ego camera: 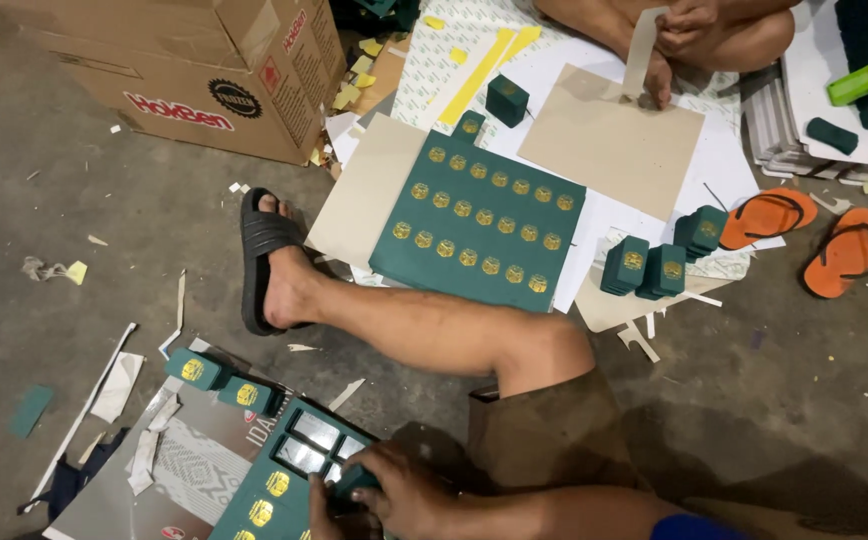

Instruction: The person sits on the floor and folds small green printed paper boxes, pressing the flaps together by hand and stacking the finished boxes beside them on the floor.

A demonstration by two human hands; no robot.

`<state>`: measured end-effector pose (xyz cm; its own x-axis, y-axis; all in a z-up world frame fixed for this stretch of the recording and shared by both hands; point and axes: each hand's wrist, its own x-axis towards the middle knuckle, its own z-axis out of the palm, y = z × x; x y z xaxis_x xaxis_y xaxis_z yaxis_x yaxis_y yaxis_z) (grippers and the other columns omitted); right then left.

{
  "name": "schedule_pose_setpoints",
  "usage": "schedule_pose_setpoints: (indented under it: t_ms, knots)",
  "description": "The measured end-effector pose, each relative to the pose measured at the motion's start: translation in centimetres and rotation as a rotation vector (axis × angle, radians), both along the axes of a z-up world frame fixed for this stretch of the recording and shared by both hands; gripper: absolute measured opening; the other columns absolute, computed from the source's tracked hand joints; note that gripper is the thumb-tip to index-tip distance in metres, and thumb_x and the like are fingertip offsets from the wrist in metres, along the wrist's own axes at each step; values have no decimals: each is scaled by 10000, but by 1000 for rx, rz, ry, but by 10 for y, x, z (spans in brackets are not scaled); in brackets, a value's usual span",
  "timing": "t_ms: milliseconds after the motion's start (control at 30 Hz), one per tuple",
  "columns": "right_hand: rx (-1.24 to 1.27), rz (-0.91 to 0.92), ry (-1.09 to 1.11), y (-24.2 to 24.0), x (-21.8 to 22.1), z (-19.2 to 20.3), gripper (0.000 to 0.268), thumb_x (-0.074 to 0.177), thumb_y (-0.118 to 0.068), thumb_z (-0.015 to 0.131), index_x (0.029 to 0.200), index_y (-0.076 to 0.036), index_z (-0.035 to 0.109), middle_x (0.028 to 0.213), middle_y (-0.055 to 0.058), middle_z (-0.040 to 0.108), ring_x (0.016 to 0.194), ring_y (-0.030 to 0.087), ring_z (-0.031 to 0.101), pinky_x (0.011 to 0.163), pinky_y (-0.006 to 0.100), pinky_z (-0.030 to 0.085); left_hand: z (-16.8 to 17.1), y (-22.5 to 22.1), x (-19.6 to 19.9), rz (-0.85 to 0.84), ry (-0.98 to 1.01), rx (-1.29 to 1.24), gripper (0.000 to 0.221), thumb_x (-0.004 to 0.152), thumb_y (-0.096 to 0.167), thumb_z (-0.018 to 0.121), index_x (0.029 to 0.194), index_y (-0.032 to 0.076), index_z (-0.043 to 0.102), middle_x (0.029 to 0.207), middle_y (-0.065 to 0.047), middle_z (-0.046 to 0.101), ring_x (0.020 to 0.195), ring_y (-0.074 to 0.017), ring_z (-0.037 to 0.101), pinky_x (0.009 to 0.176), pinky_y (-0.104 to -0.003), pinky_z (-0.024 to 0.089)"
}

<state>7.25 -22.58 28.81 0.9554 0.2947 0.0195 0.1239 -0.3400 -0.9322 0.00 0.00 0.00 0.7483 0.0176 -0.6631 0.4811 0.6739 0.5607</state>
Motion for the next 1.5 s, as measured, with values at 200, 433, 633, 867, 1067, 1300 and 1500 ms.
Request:
schedule_pose_setpoints:
  t_ms: [200,433,633,867,1067,1300,1500]
  knots:
    - [-30,-2,-240,1,-7,-16,501,833,-62,765,1297,-79,580,1272,179,625,1236,397,566,1059,507,418,114,-47,75,120,-63,179,354,1049,303,543,1199,-14,594,1072,-196,654,955,-261,647,813,-388,516]
    - [23,20,-260,2,-9,-15,656,885,-48,757,1453,0,432,1308,195,601,1316,422,498,1113,540,368,241,-75,86,-172,-312,-74,526,1043,380,427,1165,-102,600,1036,-216,685,938,-296,681,826,-424,548]
    - [20,6,-259,7,-10,-29,678,880,-66,733,1471,10,409,1330,206,588,1333,404,519,1177,531,369,216,-59,89,-188,-49,-7,533,1034,409,406,1232,-58,571,1060,-182,641,977,-271,657,844,-435,521]
    - [61,82,-262,-12,3,5,394,1011,-142,666,1376,-37,563,1343,198,612,1313,361,565,1206,539,344,209,-51,81,-58,81,0,513,1013,448,471,1288,30,588,1060,-128,691,903,-221,692,714,-335,557]
    - [43,139,-382,-18,19,17,274,978,-218,732,1169,-23,709,1182,134,713,1226,326,628,1107,480,439,198,-43,77,74,187,-115,470,1008,515,544,1209,94,601,974,-64,711,761,-163,703,567,-257,575]
    - [129,215,-272,-27,32,36,261,988,-238,712,1123,-16,712,1149,139,718,1146,311,638,1016,407,504,216,-47,74,-103,189,-200,611,1002,636,470,1154,66,626,932,-103,685,743,-230,670,644,-378,604]
    - [213,128,107,-41,44,-53,262,1036,-256,621,1055,4,649,967,132,653,945,226,626,837,384,528,294,-75,94,-192,139,-58,789,999,605,244,1437,-8,479,1260,-229,673,959,-410,716,817,-525,561]
